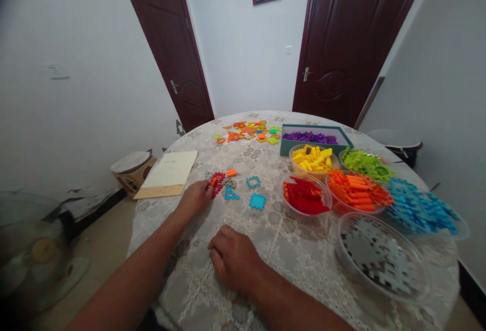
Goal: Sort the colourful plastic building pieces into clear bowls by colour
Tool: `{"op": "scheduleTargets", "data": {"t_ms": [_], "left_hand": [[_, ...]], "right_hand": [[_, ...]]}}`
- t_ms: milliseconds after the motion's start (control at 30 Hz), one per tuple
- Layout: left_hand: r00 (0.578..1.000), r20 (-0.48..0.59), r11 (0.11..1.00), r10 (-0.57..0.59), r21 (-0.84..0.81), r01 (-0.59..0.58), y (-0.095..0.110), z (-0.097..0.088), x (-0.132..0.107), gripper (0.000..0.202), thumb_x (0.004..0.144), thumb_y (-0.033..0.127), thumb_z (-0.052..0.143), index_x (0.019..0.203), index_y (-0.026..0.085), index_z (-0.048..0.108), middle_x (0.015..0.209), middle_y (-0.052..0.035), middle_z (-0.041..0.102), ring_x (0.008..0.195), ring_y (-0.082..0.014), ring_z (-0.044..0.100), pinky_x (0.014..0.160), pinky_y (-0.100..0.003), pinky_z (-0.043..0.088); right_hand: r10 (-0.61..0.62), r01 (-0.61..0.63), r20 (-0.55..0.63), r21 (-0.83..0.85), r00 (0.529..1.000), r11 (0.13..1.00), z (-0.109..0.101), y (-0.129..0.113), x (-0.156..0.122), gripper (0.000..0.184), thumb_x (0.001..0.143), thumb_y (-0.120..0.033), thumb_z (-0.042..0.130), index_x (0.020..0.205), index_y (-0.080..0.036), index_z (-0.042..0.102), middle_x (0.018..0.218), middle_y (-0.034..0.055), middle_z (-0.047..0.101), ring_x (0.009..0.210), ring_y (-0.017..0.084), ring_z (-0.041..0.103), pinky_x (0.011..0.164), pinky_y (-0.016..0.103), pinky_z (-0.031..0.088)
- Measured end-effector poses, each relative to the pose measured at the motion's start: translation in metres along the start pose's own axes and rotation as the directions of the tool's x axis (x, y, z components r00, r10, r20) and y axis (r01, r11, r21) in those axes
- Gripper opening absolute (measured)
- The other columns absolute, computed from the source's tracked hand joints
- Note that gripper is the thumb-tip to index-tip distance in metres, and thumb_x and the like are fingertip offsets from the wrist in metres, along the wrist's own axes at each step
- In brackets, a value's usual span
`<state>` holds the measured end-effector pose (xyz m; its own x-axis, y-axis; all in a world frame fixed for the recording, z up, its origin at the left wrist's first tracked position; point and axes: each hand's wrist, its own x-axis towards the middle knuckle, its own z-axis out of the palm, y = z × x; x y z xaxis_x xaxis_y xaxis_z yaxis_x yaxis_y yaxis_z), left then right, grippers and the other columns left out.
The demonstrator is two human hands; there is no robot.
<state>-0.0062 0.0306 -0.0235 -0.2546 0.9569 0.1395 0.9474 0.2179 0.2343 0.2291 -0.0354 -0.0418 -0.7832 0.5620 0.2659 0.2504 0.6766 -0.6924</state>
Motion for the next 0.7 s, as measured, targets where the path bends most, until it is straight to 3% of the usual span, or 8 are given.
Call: {"op": "scheduleTargets", "data": {"t_ms": [133, 267, 433, 533, 700], "left_hand": [[0.993, -0.118, 0.999, -0.002, -0.032, -0.002, -0.002, -0.012, 0.009, 0.033, 0.105, 0.026, 0.037, 0.107, 0.017, 0.069, 0.103, -0.0120, 0.073, 0.100, -0.0233, 0.068, 0.091, -0.035, 0.048], [0.984, -0.144, 0.989, 0.108, -0.083, -0.121, 0.010, -0.019, 0.035, 0.030, 0.105, 0.028, 0.042, 0.116, 0.018, 0.068, 0.114, -0.0106, 0.071, 0.111, -0.0210, 0.065, 0.101, -0.032, 0.046], [0.972, -0.045, 0.965, 0.231, -0.117, -0.235, 0.032, -0.002, 0.066, 0.021, 0.097, 0.035, 0.062, 0.106, 0.020, 0.073, 0.112, -0.0086, 0.074, 0.108, -0.0212, 0.066, 0.094, -0.029, 0.048], [0.975, 0.006, 0.971, 0.220, -0.099, -0.218, 0.035, 0.012, 0.074, 0.015, 0.090, 0.033, 0.071, 0.093, 0.019, 0.073, 0.100, -0.0096, 0.075, 0.097, -0.0242, 0.068, 0.082, -0.031, 0.047], [0.982, -0.029, 0.978, 0.189, -0.079, -0.191, 0.028, 0.023, 0.079, 0.017, 0.091, 0.031, 0.066, 0.102, 0.019, 0.070, 0.105, -0.0110, 0.075, 0.097, -0.0256, 0.068, 0.081, -0.032, 0.045]], "right_hand": [[-0.001, 0.005, -0.067, 0.053, 0.998, 0.999, 0.001, 0.002, 0.003, 0.022, 0.091, -0.012, 0.058, 0.105, -0.021, 0.071, 0.101, 0.0046, 0.068, 0.097, 0.017, 0.066, 0.087, 0.028, 0.051], [-0.035, 0.043, -0.099, 0.077, 0.994, 0.996, 0.004, 0.004, 0.003, 0.024, 0.087, -0.010, 0.058, 0.104, -0.021, 0.072, 0.099, 0.0050, 0.068, 0.091, 0.018, 0.066, 0.083, 0.029, 0.051], [-0.077, 0.090, -0.136, 0.096, 0.988, 0.991, 0.002, 0.008, 0.002, 0.027, 0.084, -0.008, 0.058, 0.103, -0.020, 0.072, 0.097, 0.0059, 0.068, 0.091, 0.019, 0.066, 0.081, 0.029, 0.051], [-0.076, 0.090, -0.166, 0.077, 0.983, 0.993, -0.002, 0.012, 0.003, 0.028, 0.084, -0.009, 0.058, 0.105, -0.020, 0.073, 0.098, 0.0066, 0.069, 0.092, 0.019, 0.067, 0.082, 0.029, 0.052], [-0.089, 0.097, -0.208, 0.025, 0.974, 0.995, -0.002, 0.019, 0.009, 0.027, 0.083, -0.012, 0.058, 0.103, -0.019, 0.075, 0.094, 0.0064, 0.070, 0.089, 0.018, 0.067, 0.080, 0.027, 0.053]]}}
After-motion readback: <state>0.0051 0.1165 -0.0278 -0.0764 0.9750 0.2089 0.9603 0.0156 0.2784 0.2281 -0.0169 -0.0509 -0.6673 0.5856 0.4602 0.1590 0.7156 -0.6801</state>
